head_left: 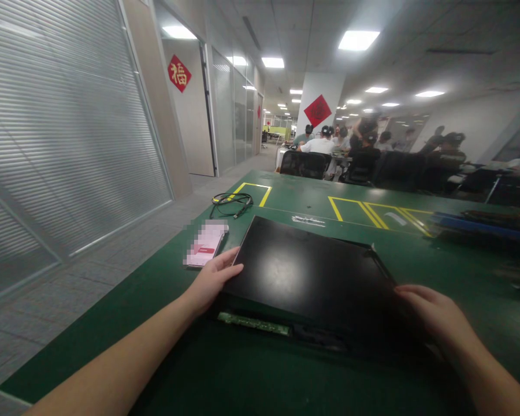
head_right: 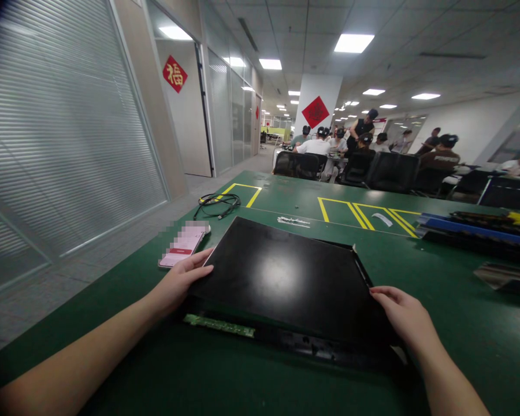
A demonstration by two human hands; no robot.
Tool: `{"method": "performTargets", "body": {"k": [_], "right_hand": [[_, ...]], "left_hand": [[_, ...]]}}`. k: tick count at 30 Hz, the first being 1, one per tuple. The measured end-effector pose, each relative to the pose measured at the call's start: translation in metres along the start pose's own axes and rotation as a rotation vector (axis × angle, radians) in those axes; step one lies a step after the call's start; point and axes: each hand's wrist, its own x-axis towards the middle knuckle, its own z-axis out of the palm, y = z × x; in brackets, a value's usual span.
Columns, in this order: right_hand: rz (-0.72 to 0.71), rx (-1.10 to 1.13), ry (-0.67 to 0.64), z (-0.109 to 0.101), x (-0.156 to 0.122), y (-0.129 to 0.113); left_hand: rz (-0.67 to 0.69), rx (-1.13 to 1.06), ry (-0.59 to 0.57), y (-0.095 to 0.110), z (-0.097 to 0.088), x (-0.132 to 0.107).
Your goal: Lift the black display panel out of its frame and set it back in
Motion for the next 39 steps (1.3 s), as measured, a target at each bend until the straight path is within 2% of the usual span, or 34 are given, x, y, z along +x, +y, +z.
{"method": "performTargets", "body": {"k": [2, 7, 14, 26, 39], "right_hand": [[0.025, -0.005, 0.010, 0.000, 0.001, 0.001], [0.096, 0.041, 0.000, 0.003, 0.000, 0.004], [0.121, 0.026, -0.008, 0.003, -0.001, 0.003], [0.071, 0.015, 0.002, 0.005, 0.003, 0.009], [0.060, -0.014, 0.007, 0.003, 0.004, 0.010]], "left_hand": [[0.047, 0.077, 0.016, -0.001, -0.003, 0.001], [0.247, 0.437, 0.153, -0.006, -0.017, 0.009], [0.193, 0.739, 0.157, -0.008, -0.025, 0.013], [0.227, 0.963, 0.139, -0.012, -0.024, 0.015], [0.211, 0.978, 0.132, -0.012, -0.020, 0.010]]}}
